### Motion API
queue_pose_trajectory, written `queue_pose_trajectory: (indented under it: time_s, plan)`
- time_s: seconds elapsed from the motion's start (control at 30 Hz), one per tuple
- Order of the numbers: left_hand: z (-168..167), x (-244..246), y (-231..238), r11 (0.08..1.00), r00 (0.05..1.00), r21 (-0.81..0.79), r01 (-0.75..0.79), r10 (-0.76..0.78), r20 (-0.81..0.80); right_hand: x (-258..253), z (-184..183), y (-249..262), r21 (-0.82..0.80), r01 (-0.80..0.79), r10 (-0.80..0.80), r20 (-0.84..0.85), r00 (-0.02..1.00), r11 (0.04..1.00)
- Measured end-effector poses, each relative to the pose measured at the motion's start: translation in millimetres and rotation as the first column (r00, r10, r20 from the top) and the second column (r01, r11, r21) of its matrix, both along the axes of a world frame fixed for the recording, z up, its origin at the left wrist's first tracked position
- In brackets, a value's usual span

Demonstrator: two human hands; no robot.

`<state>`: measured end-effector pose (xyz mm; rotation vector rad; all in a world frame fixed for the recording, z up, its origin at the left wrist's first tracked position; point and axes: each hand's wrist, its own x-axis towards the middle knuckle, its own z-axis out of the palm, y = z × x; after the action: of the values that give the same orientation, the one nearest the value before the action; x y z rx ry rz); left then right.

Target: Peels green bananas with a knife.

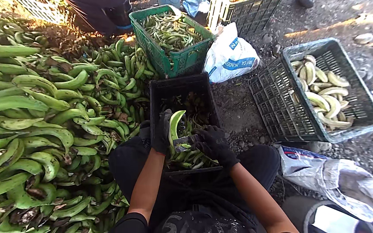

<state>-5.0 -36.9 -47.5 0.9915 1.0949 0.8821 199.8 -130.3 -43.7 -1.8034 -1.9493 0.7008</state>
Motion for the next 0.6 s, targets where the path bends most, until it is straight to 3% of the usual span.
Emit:
queue_pose_trajectory:
  time_s: [0.07,0.2,0.37,0.47,0.6]
  plan:
    - [-1,2,4,0.999,0.996,0.013,-0.04,0.041,-0.085,-5,7,5,-0.109,0.0,0.001,0.006,1.0,0.994]
    - [3,3,5,0.996,0.988,0.001,-0.084,0.084,-0.127,-14,0,13,-0.165,0.051,-0.054,-0.011,0.998,0.985]
    - [-17,13,1,0.994,0.989,0.011,-0.111,0.112,-0.096,-31,-9,28,-0.195,0.334,-0.343,-0.011,0.939,0.922]
    - [-17,14,8,0.993,0.994,0.096,-0.071,0.079,-0.078,-36,0,30,-0.225,0.382,-0.389,0.014,0.921,0.896]
    - [-4,24,4,0.984,0.981,0.181,0.01,0.026,-0.194,-28,-4,34,-0.229,0.399,-0.413,-0.016,0.911,0.888]
